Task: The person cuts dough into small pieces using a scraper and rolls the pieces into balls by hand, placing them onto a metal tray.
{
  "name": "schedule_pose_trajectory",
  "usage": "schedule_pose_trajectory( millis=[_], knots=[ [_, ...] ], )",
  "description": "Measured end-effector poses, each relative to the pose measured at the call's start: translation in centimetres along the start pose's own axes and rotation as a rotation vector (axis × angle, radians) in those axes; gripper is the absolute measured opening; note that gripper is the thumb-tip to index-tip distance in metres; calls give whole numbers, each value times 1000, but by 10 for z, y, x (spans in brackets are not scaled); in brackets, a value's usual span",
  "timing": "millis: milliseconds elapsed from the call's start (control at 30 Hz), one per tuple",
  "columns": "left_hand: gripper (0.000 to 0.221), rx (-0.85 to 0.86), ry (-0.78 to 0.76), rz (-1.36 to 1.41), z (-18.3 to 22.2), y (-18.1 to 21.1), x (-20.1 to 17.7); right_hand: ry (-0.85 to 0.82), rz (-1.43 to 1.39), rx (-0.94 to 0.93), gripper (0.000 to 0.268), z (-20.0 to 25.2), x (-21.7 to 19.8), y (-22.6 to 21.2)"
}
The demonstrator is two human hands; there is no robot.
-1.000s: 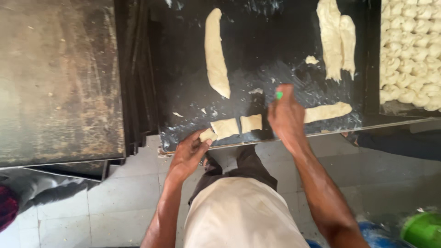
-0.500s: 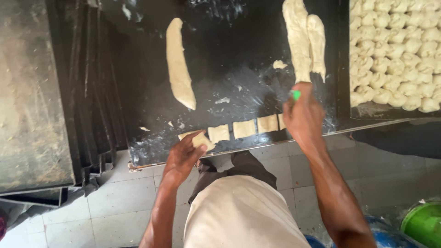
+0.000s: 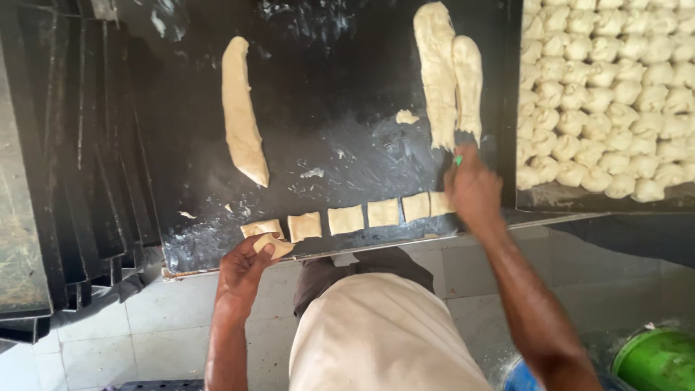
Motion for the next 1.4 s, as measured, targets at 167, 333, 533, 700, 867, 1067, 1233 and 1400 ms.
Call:
schedule_pose_trajectory(
  millis=[167, 333, 533, 700, 867, 1067, 1233, 1400],
  knots=[
    [38, 53, -95, -103, -17, 13, 50, -108, -228, -264, 36, -72, 20, -35],
    [36, 54, -216, -176, -37, 11, 87, -300, -102, -433, 25, -106, 5, -62],
    [38, 31, -268, 48, -44, -5, 75, -313, -35, -329, 30, 19, -28, 25],
    [38, 95, -292, 14, -65, 8, 79, -276, -234, 55, 31, 57, -35, 19],
    [36, 163, -447, 11, -78, 24, 104, 93, -120, -273, 19, 3, -22, -23],
    [37, 58, -526, 6, -71, 16, 112, 219, -85, -281, 24, -24, 6, -45],
    [35, -37, -464, 0, -60, -1, 91, 291, -55, -257, 38, -10, 21, -50],
    [36, -28, -395, 68, -75, -2, 80, 74, 62, -28, 26, 11, 41, -47]
  ],
)
Point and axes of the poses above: each hand's wrist, its own z-axis away from the middle knuckle, its own x-axis out of the palm, y = z × x, the point moved 5 cm from there along -z, towards the middle knuckle, and after that the axes turned 6 degrees about -z, right-handed, at the moved point
